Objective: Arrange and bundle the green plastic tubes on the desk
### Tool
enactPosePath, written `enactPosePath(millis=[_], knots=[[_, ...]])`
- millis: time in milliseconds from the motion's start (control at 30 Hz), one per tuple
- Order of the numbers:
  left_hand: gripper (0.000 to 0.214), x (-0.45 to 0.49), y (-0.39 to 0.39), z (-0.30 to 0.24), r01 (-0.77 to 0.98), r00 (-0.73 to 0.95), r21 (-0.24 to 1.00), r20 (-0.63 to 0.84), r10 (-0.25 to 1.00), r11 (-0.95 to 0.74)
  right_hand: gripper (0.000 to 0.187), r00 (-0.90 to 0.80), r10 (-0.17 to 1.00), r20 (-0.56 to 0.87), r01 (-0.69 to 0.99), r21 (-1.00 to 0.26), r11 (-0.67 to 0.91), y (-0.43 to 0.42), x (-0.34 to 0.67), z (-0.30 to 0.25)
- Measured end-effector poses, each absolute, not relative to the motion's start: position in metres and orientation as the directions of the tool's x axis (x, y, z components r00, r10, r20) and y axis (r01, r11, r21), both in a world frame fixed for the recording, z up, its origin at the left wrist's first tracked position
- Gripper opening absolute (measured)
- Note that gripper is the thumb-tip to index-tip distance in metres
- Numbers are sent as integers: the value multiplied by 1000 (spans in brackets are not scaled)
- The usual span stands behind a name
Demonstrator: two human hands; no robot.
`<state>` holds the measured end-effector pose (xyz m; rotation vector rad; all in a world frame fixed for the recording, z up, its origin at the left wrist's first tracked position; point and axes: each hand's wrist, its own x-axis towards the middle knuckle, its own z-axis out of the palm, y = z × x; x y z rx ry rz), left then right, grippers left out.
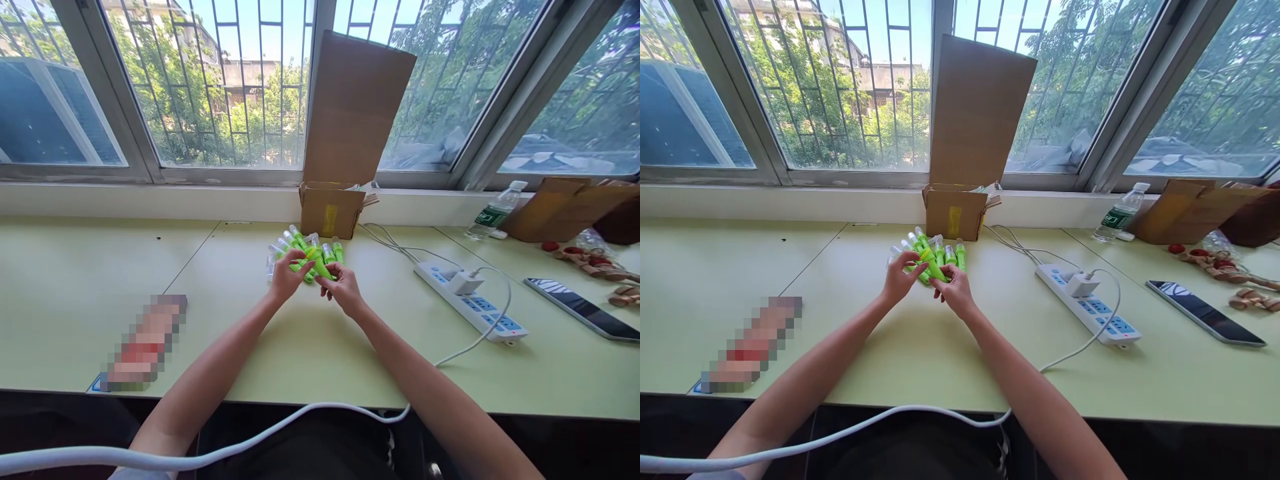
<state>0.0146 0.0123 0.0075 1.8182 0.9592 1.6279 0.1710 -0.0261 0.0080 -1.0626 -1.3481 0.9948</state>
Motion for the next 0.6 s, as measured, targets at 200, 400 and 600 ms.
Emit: enactPosePath(millis=[200, 400, 600], knots=[[31, 14, 12, 6, 216, 39, 743, 642, 766, -634, 43, -68, 967, 247, 60, -966, 251, -24, 176, 8], [32, 11, 15, 6, 227, 30, 737, 648, 761, -637, 40, -154, 961, 230, 48, -970, 240, -26, 174, 10], [33, 14, 15, 6, 226, 39, 722, 664, 746, -654, 37, -118, 973, 198, 36, -978, 203, -29, 169, 8]])
